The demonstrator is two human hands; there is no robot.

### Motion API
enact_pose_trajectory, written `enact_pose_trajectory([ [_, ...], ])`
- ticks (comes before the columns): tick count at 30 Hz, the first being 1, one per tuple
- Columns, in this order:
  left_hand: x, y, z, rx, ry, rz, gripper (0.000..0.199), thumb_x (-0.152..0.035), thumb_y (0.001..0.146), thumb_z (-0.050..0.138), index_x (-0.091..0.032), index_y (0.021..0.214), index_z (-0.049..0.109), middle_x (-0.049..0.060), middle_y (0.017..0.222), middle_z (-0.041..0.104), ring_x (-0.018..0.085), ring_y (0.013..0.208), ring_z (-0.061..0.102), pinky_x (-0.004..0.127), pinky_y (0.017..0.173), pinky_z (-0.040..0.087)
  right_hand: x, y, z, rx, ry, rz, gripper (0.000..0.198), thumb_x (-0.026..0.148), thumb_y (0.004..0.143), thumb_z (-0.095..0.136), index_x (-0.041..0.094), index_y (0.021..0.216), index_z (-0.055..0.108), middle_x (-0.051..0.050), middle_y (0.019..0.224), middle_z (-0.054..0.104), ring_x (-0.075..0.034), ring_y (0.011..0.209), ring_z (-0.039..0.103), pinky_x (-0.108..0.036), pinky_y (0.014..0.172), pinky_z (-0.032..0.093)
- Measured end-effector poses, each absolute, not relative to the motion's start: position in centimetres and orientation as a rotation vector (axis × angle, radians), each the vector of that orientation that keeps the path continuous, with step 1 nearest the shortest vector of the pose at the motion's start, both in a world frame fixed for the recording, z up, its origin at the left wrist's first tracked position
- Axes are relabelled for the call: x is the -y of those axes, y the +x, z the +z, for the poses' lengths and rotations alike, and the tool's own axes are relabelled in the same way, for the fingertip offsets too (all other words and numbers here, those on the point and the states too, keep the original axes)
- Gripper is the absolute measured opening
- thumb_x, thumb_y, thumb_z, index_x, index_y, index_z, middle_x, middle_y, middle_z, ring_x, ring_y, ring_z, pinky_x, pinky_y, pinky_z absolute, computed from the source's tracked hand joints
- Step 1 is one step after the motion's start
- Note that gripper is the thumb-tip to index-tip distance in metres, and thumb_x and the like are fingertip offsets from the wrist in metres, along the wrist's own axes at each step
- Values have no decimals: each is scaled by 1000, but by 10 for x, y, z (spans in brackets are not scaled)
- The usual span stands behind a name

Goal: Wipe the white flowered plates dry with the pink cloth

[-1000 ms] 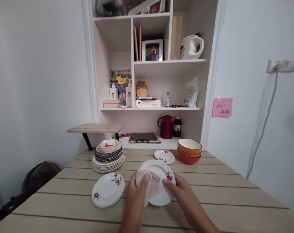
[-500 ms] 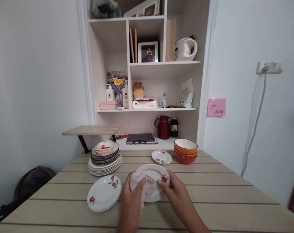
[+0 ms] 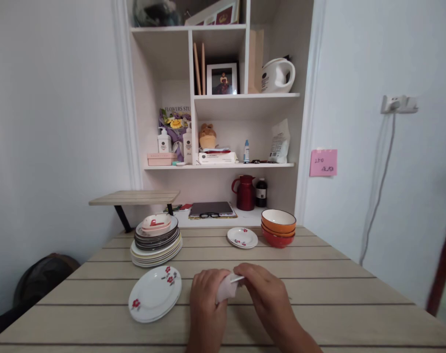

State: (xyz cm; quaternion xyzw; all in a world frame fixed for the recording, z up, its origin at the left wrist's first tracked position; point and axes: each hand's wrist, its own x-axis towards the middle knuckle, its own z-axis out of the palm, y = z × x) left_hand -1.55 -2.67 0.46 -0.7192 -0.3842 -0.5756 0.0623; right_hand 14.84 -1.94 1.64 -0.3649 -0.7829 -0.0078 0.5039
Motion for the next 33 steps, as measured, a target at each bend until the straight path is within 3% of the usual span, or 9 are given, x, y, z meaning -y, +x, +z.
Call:
enact_pose_trajectory([
  [8, 24, -12, 6, 1440, -2174, -2109, 44, 0, 56, 47, -22, 86, 69, 4, 85, 70, 23, 82, 64, 32, 75, 50, 19, 147, 23, 1795, -857, 465, 23, 29, 92, 47, 22, 90, 69, -2, 73, 67, -16, 62, 61, -25, 61, 48],
  [15, 24, -8, 15, 1752, -2053, -2611, 18, -19, 65, 69, -20, 83, 70, 2, 78, 71, 21, 72, 65, 25, 64, 50, 16, 146, 22, 1562, -847, 799, 22, 40, 86, 58, 20, 83, 68, 0, 70, 62, -16, 64, 53, -23, 57, 42],
  [24, 18, -5, 13, 1921, -1739, -2911, 33, -28, 61, 77, -16, 90, 69, 5, 81, 74, 21, 75, 67, 26, 67, 52, 15, 137, 15, 1143, -756, 1158, 23, 42, 78, 68, 20, 84, 66, 0, 71, 63, -14, 60, 51, -22, 53, 40],
  [33, 13, -3, 4, 1900, -1770, -3043, 41, -38, 60, 80, -13, 91, 71, 8, 81, 75, 22, 72, 69, 27, 65, 54, 15, 132, 17, 914, -674, 1294, 32, 39, 71, 77, 18, 94, 66, -1, 74, 68, -13, 56, 56, -22, 50, 44],
])
